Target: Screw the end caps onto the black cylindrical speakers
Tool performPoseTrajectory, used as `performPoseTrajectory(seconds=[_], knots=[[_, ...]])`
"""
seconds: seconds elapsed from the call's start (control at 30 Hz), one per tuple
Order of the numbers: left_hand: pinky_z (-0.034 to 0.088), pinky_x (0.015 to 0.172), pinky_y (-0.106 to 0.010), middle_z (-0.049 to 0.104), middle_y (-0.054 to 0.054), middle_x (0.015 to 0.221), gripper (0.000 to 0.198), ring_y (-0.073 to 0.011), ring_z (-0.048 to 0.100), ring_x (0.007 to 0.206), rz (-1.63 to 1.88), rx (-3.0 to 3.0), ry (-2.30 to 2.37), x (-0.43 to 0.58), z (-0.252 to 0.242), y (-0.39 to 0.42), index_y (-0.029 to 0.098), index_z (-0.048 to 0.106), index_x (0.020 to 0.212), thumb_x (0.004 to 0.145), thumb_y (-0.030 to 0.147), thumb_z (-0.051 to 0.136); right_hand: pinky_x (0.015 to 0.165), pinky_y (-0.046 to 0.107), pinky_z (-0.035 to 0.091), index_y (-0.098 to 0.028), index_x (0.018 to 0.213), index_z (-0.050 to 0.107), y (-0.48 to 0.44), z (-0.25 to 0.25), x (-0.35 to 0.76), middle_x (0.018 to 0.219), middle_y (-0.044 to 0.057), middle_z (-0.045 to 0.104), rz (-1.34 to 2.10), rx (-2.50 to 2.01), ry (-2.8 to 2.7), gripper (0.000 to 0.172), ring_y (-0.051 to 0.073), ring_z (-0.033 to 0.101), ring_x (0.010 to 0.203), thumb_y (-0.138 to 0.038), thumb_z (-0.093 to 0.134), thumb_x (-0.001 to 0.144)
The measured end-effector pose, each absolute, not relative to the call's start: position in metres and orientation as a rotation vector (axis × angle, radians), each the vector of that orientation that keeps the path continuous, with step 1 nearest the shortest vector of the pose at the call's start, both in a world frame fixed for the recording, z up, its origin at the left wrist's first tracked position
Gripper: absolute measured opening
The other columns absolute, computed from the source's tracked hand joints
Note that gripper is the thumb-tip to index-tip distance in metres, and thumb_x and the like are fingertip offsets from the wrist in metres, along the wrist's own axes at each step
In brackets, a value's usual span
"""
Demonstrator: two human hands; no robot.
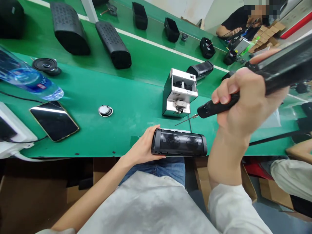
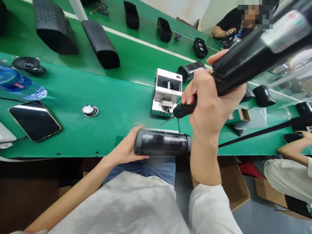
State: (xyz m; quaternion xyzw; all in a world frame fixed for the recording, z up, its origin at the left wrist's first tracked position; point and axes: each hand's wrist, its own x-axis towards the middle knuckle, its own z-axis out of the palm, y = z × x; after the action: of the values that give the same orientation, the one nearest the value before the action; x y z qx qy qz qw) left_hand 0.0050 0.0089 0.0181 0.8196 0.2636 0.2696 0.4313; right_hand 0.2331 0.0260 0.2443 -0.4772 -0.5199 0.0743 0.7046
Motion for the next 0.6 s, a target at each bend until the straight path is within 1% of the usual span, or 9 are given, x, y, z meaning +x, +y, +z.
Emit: performPoseTrajectory(seconds=[0.1, 0.23, 0.3, 0.4, 0.5, 0.6], knots=[[0.048, 0.130, -0.073, 0.047, -0.023, 0.171, 0.127, -0.0498, 0.051, 0.161, 0.675, 2.047, 0.656, 0.005, 0.017, 0.009, 0.030, 0.021, 0.176, 0.080, 0.046, 0.103, 0.041, 0.034, 0.033, -0.031, 0.102, 0.059, 0.015, 0.252, 0.221, 0.062, -0.009, 0.039, 0.152, -1.005, -1.181, 0.021, 0.014, 0.037, 0.044, -0.033, 0.080, 0.099], [0.048, 0.131, -0.073, 0.046, -0.023, 0.172, 0.127, -0.0491, 0.050, 0.162, 0.682, 2.055, 0.657, 0.005, 0.017, 0.008, 0.029, 0.021, 0.175, 0.080, 0.046, 0.104, 0.040, 0.034, 0.033, -0.030, 0.095, 0.063, 0.011, 0.254, 0.214, 0.061, -0.008, 0.039, 0.164, -0.971, -1.202, 0.018, 0.014, 0.036, 0.043, -0.021, 0.079, 0.097], [0.048, 0.131, -0.072, 0.047, -0.023, 0.172, 0.126, -0.0488, 0.050, 0.162, 0.681, 2.051, 0.659, 0.005, 0.018, 0.008, 0.029, 0.022, 0.175, 0.080, 0.046, 0.103, 0.039, 0.034, 0.034, -0.029, 0.093, 0.064, 0.009, 0.254, 0.215, 0.061, -0.008, 0.039, 0.193, -0.957, -1.196, 0.019, 0.013, 0.037, 0.043, -0.019, 0.080, 0.095], [0.048, 0.131, -0.072, 0.048, -0.022, 0.171, 0.123, -0.0484, 0.050, 0.162, 0.673, 2.031, 0.653, 0.004, 0.019, 0.007, 0.029, 0.025, 0.174, 0.081, 0.046, 0.103, 0.038, 0.032, 0.035, -0.029, 0.096, 0.066, 0.006, 0.255, 0.218, 0.059, -0.009, 0.041, 0.220, -0.943, -1.174, 0.019, 0.013, 0.039, 0.042, -0.019, 0.082, 0.091], [0.048, 0.131, -0.073, 0.048, -0.022, 0.171, 0.123, -0.0485, 0.050, 0.162, 0.673, 2.017, 0.635, 0.004, 0.017, 0.009, 0.029, 0.025, 0.174, 0.081, 0.045, 0.103, 0.037, 0.031, 0.036, -0.028, 0.096, 0.069, 0.006, 0.250, 0.219, 0.058, -0.010, 0.047, 0.296, -0.937, -1.154, 0.021, 0.012, 0.042, 0.040, -0.015, 0.081, 0.085], [0.046, 0.132, -0.073, 0.046, -0.023, 0.172, 0.125, -0.0488, 0.049, 0.162, 0.688, 2.019, 0.644, 0.004, 0.014, 0.010, 0.029, 0.024, 0.175, 0.080, 0.046, 0.104, 0.038, 0.030, 0.040, -0.027, 0.098, 0.071, 0.009, 0.237, 0.215, 0.059, -0.011, 0.051, 0.402, -0.915, -1.132, 0.024, 0.012, 0.045, 0.038, -0.013, 0.084, 0.084]])
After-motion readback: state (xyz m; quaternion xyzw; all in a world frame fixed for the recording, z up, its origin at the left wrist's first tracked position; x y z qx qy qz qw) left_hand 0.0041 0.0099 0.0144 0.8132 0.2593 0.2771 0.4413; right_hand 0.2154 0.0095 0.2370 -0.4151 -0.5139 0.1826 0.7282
